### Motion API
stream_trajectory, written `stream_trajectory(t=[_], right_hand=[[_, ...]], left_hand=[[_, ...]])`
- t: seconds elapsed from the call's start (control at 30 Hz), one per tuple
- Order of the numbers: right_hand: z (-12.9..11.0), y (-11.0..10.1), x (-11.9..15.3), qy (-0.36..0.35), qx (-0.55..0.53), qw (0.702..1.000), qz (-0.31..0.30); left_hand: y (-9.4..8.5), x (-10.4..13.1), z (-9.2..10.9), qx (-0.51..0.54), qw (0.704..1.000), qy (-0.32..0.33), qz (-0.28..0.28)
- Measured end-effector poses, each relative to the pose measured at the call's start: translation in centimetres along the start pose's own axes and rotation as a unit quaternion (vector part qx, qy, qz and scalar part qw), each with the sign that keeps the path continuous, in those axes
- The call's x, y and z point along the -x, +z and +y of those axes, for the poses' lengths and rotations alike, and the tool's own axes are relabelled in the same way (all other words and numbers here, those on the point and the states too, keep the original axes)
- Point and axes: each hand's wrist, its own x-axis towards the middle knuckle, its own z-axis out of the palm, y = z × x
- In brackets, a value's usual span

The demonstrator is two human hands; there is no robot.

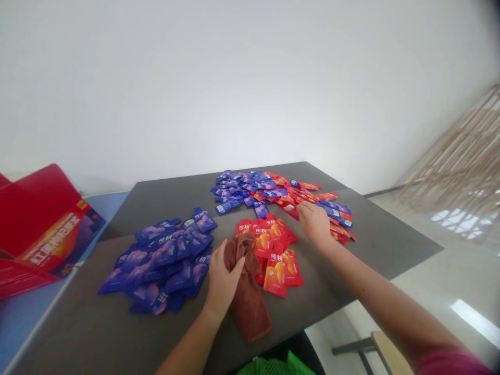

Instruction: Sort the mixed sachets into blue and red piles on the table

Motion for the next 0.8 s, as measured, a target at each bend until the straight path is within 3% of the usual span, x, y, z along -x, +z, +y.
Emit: stream_trajectory(t=[0.1, 0.17, 0.2, 0.27, 0.3, 0.37, 0.43, 0.47, 0.53, 0.63, 0.67, 0.8], right_hand=[[-3.0, -2.6, 0.0, -0.032, -0.068, 0.996, 0.045], [-5.5, -4.1, 0.8, -0.091, -0.157, 0.979, 0.09], [-6.8, -4.6, 1.4, -0.133, -0.2, 0.964, 0.112], [-9.2, -5.1, 2.8, -0.218, -0.262, 0.93, 0.142], [-10.3, -5.1, 3.4, -0.258, -0.283, 0.912, 0.146], [-12.0, -4.9, 4.5, -0.325, -0.309, 0.883, 0.14], [-13.0, -4.5, 5.1, -0.365, -0.322, 0.865, 0.122], [-13.4, -4.3, 5.3, -0.367, -0.329, 0.863, 0.115], [-13.8, -3.9, 5.5, -0.306, -0.349, 0.879, 0.108], [-14.7, -3.2, 6.1, -0.135, -0.339, 0.927, 0.086], [-15.3, -2.9, 6.6, -0.107, -0.315, 0.941, 0.061], [-18.5, -1.4, 9.2, -0.144, -0.204, 0.967, -0.057]], left_hand=[[-0.9, 0.2, 0.9, -0.034, 0.996, 0.06, 0.062], [-1.7, 0.4, 2.0, 0.022, 0.994, 0.069, 0.088], [-2.1, 0.4, 2.5, 0.077, 0.993, 0.052, 0.078], [-2.8, 0.4, 3.6, 0.232, 0.972, -0.031, -0.012], [-3.0, 0.3, 4.1, 0.321, 0.939, -0.089, -0.084], [-3.4, 0.2, 4.9, 0.474, 0.833, -0.193, -0.209], [-3.9, 0.0, 5.6, 0.563, 0.747, -0.256, -0.243], [-4.2, -0.1, 5.8, 0.585, 0.731, -0.269, -0.227], [-5.3, -0.3, 6.1, 0.598, 0.735, -0.273, -0.166], [-7.0, -0.6, 6.1, 0.595, 0.758, -0.252, -0.083], [-7.5, -0.7, 6.0, 0.594, 0.764, -0.244, -0.064], [-8.3, -0.8, 5.3, 0.601, 0.768, -0.22, -0.033]])
